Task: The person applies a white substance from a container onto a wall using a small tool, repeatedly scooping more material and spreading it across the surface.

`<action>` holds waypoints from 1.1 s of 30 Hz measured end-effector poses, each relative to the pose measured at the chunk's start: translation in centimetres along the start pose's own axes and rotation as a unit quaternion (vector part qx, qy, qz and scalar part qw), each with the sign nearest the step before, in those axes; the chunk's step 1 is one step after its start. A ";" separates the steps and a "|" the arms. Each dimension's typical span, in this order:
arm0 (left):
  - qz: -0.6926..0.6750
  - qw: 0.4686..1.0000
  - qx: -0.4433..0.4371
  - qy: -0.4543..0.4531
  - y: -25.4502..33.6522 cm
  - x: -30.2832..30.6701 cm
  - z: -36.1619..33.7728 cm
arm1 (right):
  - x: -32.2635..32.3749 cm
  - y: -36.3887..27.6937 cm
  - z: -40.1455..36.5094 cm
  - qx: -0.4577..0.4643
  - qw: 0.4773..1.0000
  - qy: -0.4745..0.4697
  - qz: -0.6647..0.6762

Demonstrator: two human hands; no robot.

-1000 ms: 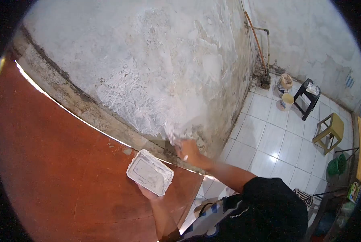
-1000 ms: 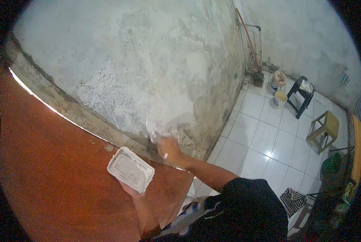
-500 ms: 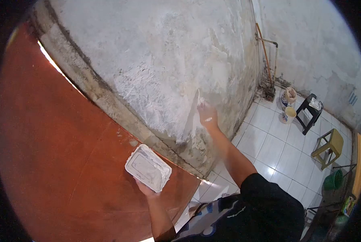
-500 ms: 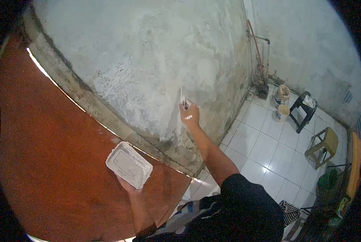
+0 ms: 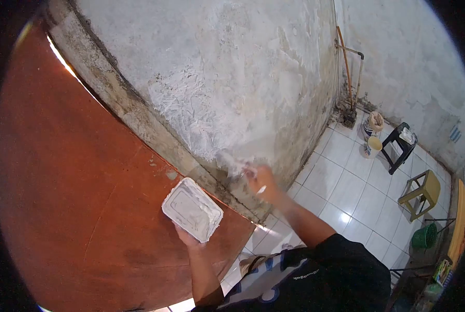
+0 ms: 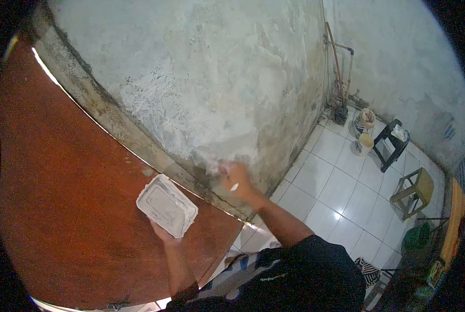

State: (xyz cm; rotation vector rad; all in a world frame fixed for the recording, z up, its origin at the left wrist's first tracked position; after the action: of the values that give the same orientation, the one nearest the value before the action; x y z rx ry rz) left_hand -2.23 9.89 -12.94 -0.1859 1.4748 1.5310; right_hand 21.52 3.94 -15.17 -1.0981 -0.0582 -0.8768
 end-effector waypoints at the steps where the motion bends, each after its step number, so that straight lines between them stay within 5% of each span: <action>1: 0.036 0.999 -0.022 -0.020 0.2 -0.7 -0.1 | 1.6 -0.2 0.5 -0.072 0.996 0.035 0.047; 2: 0.037 0.999 -0.020 -0.022 0.2 -0.4 -0.2 | 2.9 0.2 0.9 -0.142 0.983 0.072 0.092; 4: -0.044 0.997 0.037 0.046 -0.4 1.2 -0.1 | 3.7 3.7 1.9 -0.150 0.976 0.156 0.017; 8: -0.052 0.998 0.031 0.029 -0.4 1.6 -0.3 | 2.7 7.4 3.8 -0.150 0.958 0.242 -0.024; 10: -0.074 0.997 -0.009 -0.025 -0.1 1.6 -0.6 | 0.5 6.5 4.1 0.002 0.957 0.283 -0.072; 12: -0.039 0.999 -0.009 -0.015 0.1 1.7 -0.6 | -2.7 4.4 3.0 -0.021 0.985 0.150 -0.085; 16: -0.004 1.000 -0.005 0.015 0.1 2.8 -0.8 | -3.1 1.4 1.0 0.061 0.984 0.166 -0.037; 18: 0.003 1.000 0.003 0.015 -0.1 2.9 -0.6 | -0.7 1.8 1.4 -0.035 0.966 0.257 0.001; 19: 0.012 1.000 0.013 0.020 0.0 2.8 -0.7 | 0.0 2.3 2.0 -0.036 0.966 0.257 0.000; 21: 0.024 0.999 0.011 0.019 0.2 1.8 -0.6 | 1.3 4.6 3.9 -0.221 0.948 0.225 -0.029; 22: 0.036 0.999 0.008 0.018 0.2 1.2 -0.5 | 0.9 5.8 4.9 -0.220 0.948 0.227 -0.029; 25: 0.045 0.999 -0.007 0.008 0.2 0.9 -0.2 | -0.7 6.4 7.1 -0.145 0.944 0.265 -0.131; 31: -0.029 0.999 0.015 0.017 -0.3 3.4 -0.4 | -7.8 2.2 1.5 -0.016 0.998 0.007 -0.058; 33: -0.043 0.998 0.029 0.022 -0.7 4.6 -0.5 | -8.0 1.0 -1.6 0.049 0.997 0.006 -0.065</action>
State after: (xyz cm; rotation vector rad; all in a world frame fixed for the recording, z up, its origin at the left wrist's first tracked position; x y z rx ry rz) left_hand -4.38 11.67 -16.67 -0.2467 1.5248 1.4228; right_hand 16.19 7.58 -20.26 -1.0060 -0.1626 -0.9877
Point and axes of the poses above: each hand's wrist, its own z-axis towards the middle knuckle, its own x-axis out of the back of the hand, y = z × x, the point moved 3 cm from there along z, towards the middle knuckle, and after that the axes turned 6 degrees about -y, right-handed, at the moved point
